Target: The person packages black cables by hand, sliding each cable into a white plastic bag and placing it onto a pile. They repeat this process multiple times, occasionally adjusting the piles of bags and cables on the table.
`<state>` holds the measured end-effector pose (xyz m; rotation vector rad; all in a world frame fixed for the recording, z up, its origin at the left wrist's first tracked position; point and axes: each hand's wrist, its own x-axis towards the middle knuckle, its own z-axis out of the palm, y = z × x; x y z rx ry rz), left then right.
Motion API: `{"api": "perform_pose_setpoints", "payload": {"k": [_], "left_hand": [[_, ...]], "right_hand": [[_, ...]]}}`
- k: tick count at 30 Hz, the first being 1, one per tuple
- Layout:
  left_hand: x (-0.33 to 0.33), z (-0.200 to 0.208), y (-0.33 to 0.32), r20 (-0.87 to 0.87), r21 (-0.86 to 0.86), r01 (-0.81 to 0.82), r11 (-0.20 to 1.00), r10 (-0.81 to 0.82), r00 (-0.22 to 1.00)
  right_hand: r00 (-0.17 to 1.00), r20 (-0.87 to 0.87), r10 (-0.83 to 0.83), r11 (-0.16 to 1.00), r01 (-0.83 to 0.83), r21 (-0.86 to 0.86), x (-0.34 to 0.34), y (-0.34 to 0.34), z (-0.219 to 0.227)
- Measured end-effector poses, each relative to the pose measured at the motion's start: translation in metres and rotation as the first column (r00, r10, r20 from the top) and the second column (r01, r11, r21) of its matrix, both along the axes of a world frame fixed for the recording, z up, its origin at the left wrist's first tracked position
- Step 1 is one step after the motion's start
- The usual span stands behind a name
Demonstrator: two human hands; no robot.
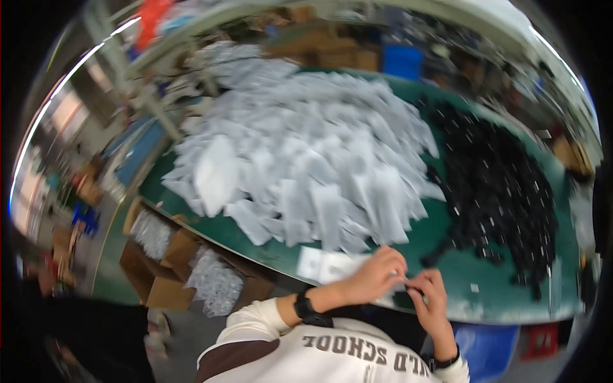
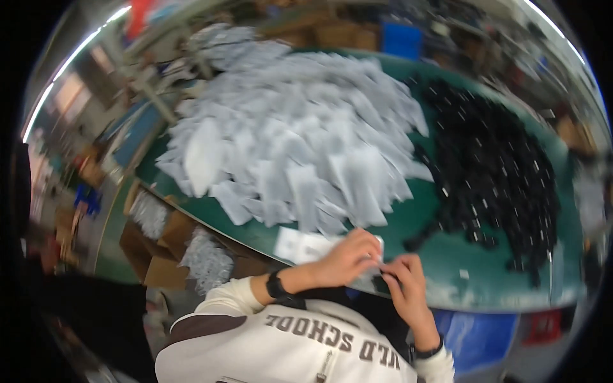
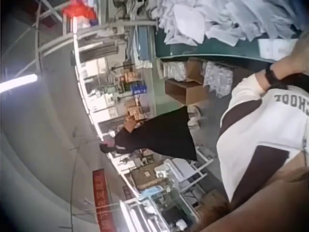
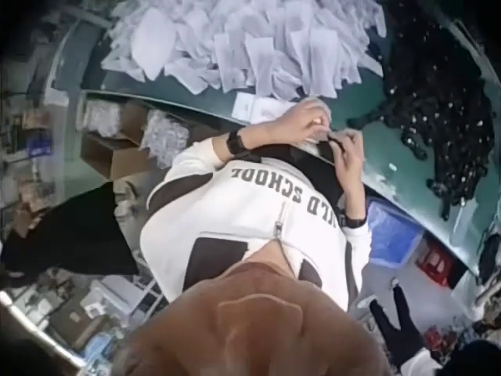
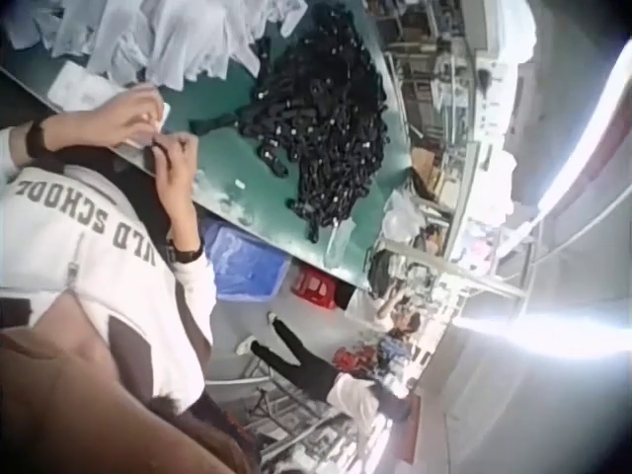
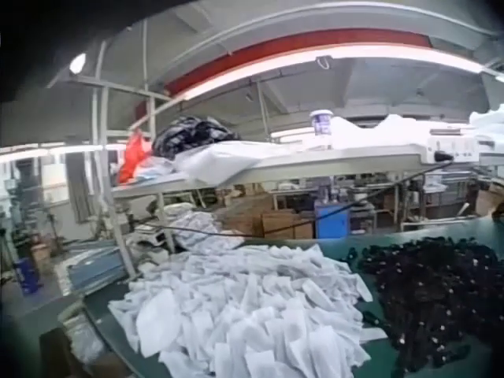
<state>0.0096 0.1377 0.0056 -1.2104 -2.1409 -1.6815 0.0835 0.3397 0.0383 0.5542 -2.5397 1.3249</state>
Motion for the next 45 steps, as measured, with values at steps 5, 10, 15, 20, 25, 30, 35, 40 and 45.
{"api": "perform_pose_setpoints", "payload": {"k": [5,10,15,20,25,30,35,40,45], "left_hand": [[-0.018,0.019,0.002,0.176,0.129,-0.058,0.99,0.034,0.984],[-0.081,0.051,-0.009,0.548,0.329,-0.091,0.94,-0.112,0.829],[-0.108,0.079,-0.02,0.061,0.384,-0.459,0.801,0.474,0.878],[-0.036,0.03,-0.034,0.026,-0.118,-0.278,0.953,0.283,0.959],[0.003,-0.002,-0.039,0.074,-0.178,-0.434,0.883,0.452,0.889],[0.011,0.009,-0.031,0.214,-0.324,-0.269,0.907,0.348,0.913],[0.015,0.003,0.003,-0.183,-0.351,-0.301,0.887,0.25,0.951],[0.017,-0.01,0.002,-0.154,-0.356,-0.263,0.897,0.221,0.963],[0.018,-0.006,-0.005,0.232,-0.306,-0.175,0.936,0.251,0.94]], "right_hand": [[0.998,-0.062,-0.004,0.984,-0.007,-0.181,-0.012,-0.007,0.016],[0.975,-0.122,-0.184,0.982,0.188,0.017,-0.049,0.024,0.009],[0.932,-0.097,-0.35,0.794,0.35,0.496,-0.061,0.075,-0.038],[0.928,0.064,-0.366,0.758,0.258,0.599,-0.059,0.072,-0.029],[0.976,-0.027,-0.215,0.945,0.215,0.245,-0.074,0.057,-0.028],[0.85,0.526,-0.017,0.924,0.215,-0.317,-0.074,0.058,-0.031],[0.788,0.586,0.187,0.813,0.211,-0.543,-0.052,0.057,-0.029],[0.832,0.543,0.117,0.863,0.185,-0.47,-0.027,0.043,-0.025],[0.952,0.305,0.007,0.962,0.077,-0.261,-0.009,0.036,-0.018]]}}
